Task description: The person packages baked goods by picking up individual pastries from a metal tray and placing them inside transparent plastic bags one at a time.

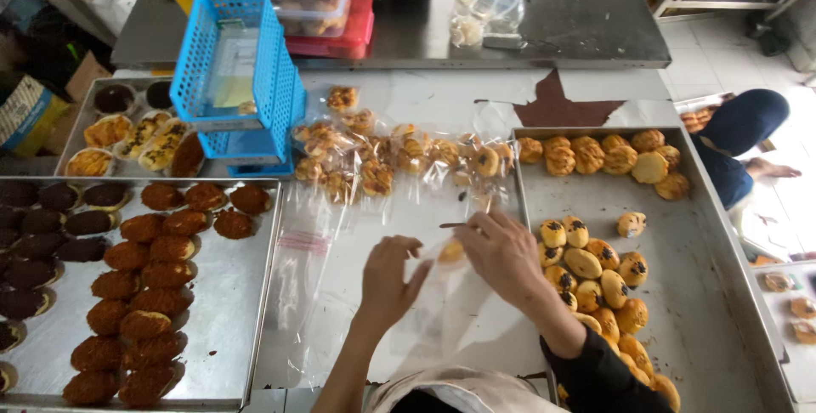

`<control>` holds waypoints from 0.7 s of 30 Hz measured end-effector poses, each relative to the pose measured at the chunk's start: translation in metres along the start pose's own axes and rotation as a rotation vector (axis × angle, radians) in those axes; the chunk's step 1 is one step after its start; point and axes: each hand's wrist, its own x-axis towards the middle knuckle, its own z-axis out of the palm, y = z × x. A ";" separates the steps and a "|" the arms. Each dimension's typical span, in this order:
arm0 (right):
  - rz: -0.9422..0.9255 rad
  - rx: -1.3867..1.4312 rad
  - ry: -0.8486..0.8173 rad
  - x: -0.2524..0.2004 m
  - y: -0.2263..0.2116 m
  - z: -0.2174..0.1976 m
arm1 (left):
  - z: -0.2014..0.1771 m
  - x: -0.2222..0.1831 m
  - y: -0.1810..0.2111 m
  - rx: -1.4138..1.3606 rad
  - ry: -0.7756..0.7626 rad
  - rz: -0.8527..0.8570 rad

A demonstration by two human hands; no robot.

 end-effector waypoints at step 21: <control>0.240 -0.440 0.137 0.148 0.122 0.100 | 0.144 -0.124 -0.160 0.247 -0.042 -0.526</control>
